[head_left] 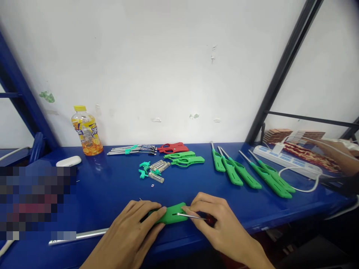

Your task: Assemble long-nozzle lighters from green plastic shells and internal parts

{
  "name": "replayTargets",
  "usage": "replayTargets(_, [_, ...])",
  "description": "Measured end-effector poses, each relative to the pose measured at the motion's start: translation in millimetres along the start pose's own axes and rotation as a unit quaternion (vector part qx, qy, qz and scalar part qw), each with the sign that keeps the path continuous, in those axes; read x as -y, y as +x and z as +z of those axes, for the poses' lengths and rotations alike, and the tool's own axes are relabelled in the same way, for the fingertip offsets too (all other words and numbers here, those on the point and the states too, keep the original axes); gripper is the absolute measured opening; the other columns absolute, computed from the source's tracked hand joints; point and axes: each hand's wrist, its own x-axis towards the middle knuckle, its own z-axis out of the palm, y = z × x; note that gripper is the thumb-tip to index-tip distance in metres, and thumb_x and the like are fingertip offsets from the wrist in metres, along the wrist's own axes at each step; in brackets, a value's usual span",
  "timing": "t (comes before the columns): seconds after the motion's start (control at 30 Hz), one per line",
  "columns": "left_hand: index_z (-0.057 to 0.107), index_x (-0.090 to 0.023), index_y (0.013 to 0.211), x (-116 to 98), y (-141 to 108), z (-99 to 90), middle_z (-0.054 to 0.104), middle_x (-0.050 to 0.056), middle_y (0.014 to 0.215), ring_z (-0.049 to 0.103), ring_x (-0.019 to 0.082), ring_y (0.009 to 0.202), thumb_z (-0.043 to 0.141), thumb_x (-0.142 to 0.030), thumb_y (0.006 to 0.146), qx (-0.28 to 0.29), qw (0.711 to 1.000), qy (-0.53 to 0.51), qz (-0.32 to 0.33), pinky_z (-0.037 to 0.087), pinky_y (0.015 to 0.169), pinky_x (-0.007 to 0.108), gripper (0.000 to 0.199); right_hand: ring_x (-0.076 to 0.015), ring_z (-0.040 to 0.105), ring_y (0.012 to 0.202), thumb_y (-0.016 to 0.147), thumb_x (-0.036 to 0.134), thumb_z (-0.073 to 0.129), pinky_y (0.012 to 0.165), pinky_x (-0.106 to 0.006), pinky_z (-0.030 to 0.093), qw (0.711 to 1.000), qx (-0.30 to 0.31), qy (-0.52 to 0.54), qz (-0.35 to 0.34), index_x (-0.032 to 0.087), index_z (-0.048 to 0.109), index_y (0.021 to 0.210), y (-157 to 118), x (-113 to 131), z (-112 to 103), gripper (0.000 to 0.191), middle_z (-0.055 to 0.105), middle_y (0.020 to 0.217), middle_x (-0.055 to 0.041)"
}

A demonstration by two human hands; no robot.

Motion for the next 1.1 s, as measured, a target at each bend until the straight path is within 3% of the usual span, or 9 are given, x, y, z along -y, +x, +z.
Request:
replayTargets(0.13, [0.073,-0.031,0.131,-3,4,-0.3,0.078,0.005,0.117,0.072,0.025,0.116,0.048,-0.045,0.113,-0.008,1.000,0.006,-0.001,0.058,0.103,0.038,0.034,-0.0177,0.073,0.088,0.111,0.034,0.055,0.083,-0.028,0.049,1.000,-0.005,0.020,0.017,0.032,0.078,0.126,-2,-2,0,0.028,0.080,0.097,0.0014])
replayTargets(0.23, [0.073,-0.031,0.132,-1,0,-1.0,0.078,0.004,0.117,0.072,0.025,0.116,0.049,-0.044,0.113,-0.004,1.000,0.008,-0.001,0.059,0.102,0.037,0.033,-0.0176,0.074,0.079,0.111,0.038,0.055,0.077,-0.027,0.051,0.999,-0.014,0.025,0.040,0.033,0.076,0.133,-3,-3,2,0.032,0.081,0.091,0.0018])
replayTargets(0.4, [0.068,-0.028,0.134,6,-9,-2.0,0.079,0.002,0.118,0.076,0.021,0.105,0.046,-0.034,0.115,0.012,1.000,0.004,0.027,0.059,0.095,0.035,0.029,-0.0184,0.073,0.080,0.112,0.038,0.051,0.075,-0.029,0.046,1.000,0.009,-0.023,0.014,0.032,0.081,0.118,-4,-3,6,0.031,0.082,0.098,0.0005])
replayTargets(0.57, [0.063,-0.026,0.133,8,-10,-2.0,0.078,0.001,0.118,0.076,0.021,0.103,0.044,-0.026,0.115,0.023,0.999,0.005,0.038,0.059,0.091,0.038,0.026,-0.0145,0.053,0.059,0.112,0.035,0.047,0.063,-0.032,0.032,0.995,0.010,-0.097,-0.008,0.024,0.069,0.083,-2,-2,9,0.038,0.059,0.065,0.0037])
replayTargets(0.73, [0.064,-0.026,0.131,7,-8,-1.4,0.078,0.001,0.118,0.076,0.021,0.102,0.046,-0.025,0.114,0.025,0.999,0.001,0.037,0.058,0.091,0.038,0.025,-0.0123,0.045,0.058,0.108,0.027,0.053,0.065,-0.030,0.030,0.995,0.015,-0.098,-0.026,0.023,0.060,0.082,-2,-2,9,0.027,0.053,0.066,0.0069])
replayTargets(0.9, [0.067,-0.027,0.129,6,-7,-2.9,0.078,0.000,0.116,0.076,0.021,0.101,0.048,-0.024,0.113,0.020,0.999,-0.006,0.029,0.058,0.090,0.035,0.025,-0.0130,0.042,0.056,0.112,0.035,0.049,0.062,-0.031,0.027,0.997,0.020,-0.076,-0.009,0.023,0.057,0.074,1,3,5,0.040,0.048,0.063,0.0058])
replayTargets(1.0, [0.066,-0.027,0.134,7,-8,-3.5,0.079,0.000,0.118,0.077,0.021,0.101,0.050,-0.025,0.112,0.022,0.999,0.000,0.031,0.059,0.090,0.035,0.027,-0.0147,0.043,0.055,0.114,0.042,0.045,0.061,-0.032,0.029,0.998,0.029,-0.063,0.005,0.023,0.062,0.072,2,5,3,0.049,0.050,0.061,0.0035])
replayTargets(1.1, [0.067,-0.028,0.135,9,-8,-2.1,0.079,0.000,0.118,0.077,0.020,0.101,0.050,-0.028,0.113,0.017,0.999,0.002,0.034,0.059,0.091,0.035,0.028,-0.0171,0.053,0.060,0.111,0.044,0.051,0.066,-0.031,0.037,0.999,0.009,-0.031,0.023,0.026,0.078,0.093,0,2,2,0.038,0.061,0.066,0.0016])
